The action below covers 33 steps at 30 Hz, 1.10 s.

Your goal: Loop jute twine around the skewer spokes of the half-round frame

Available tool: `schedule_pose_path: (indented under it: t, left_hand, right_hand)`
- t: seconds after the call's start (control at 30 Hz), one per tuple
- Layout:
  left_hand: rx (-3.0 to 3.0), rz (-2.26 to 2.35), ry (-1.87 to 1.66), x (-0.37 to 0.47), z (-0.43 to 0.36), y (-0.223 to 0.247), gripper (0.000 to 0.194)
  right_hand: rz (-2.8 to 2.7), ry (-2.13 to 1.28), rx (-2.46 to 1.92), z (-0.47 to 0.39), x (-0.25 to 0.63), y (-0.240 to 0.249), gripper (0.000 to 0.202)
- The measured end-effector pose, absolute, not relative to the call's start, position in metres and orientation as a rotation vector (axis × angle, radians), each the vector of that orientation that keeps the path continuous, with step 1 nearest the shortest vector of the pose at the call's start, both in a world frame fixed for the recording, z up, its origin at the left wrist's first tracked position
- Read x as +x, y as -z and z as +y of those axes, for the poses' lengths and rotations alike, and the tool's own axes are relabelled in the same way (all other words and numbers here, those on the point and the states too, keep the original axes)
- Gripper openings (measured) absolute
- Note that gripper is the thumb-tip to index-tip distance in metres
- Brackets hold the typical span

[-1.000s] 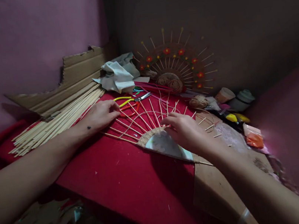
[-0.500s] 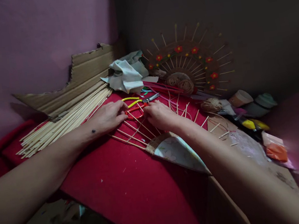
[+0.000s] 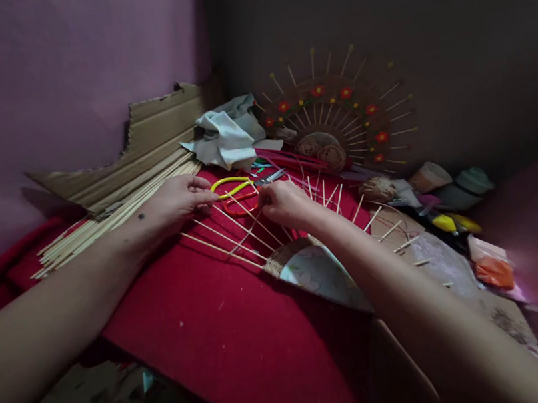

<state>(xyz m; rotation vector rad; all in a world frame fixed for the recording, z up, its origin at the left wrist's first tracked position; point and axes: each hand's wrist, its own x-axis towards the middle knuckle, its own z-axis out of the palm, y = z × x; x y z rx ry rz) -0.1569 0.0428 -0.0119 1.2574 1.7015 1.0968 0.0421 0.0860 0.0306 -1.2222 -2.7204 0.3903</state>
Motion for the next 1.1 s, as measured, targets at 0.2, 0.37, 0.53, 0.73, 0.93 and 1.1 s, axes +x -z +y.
schedule_pose_path:
  t: [0.2,0.37,0.53,0.73,0.93,1.1]
  left_hand:
    - [1.224,1.46,-0.911,-0.163,0.035,-0.002,0.017]
    - [1.205,1.3,-0.801,-0.165,0.03,-0.006,0.016]
    - [1.197,1.232,-0.847,-0.163,0.03,-0.003,0.015]
    - [1.179,1.223,-0.866,-0.162,0.028,-0.005,0.015]
    - [1.136,1.271,-0.843,-0.158,0.026,-0.004,0.016]
    - [1.094,1.226,-0.859,-0.155,0.023,-0.008,0.013]
  right_hand:
    - [-2.643,-0.414,-1.169,0.087,0.048,-0.041,0.02]
    - [-2.601,-0.371,-1.109,0.087,0.051,-0.043,0.02]
    - [-2.609,-0.272,-1.16,0.086,0.053,-0.051,0.02]
    - [-2.748,-0.229,-1.134,0.09,0.048,-0.081,0.016]
    - [-2.923,-0.474,-1.173,0.101,0.036,-0.105,0.009]
    - [-2.928,-0.942,-1.22,0.117,0.035,-0.116,0.012]
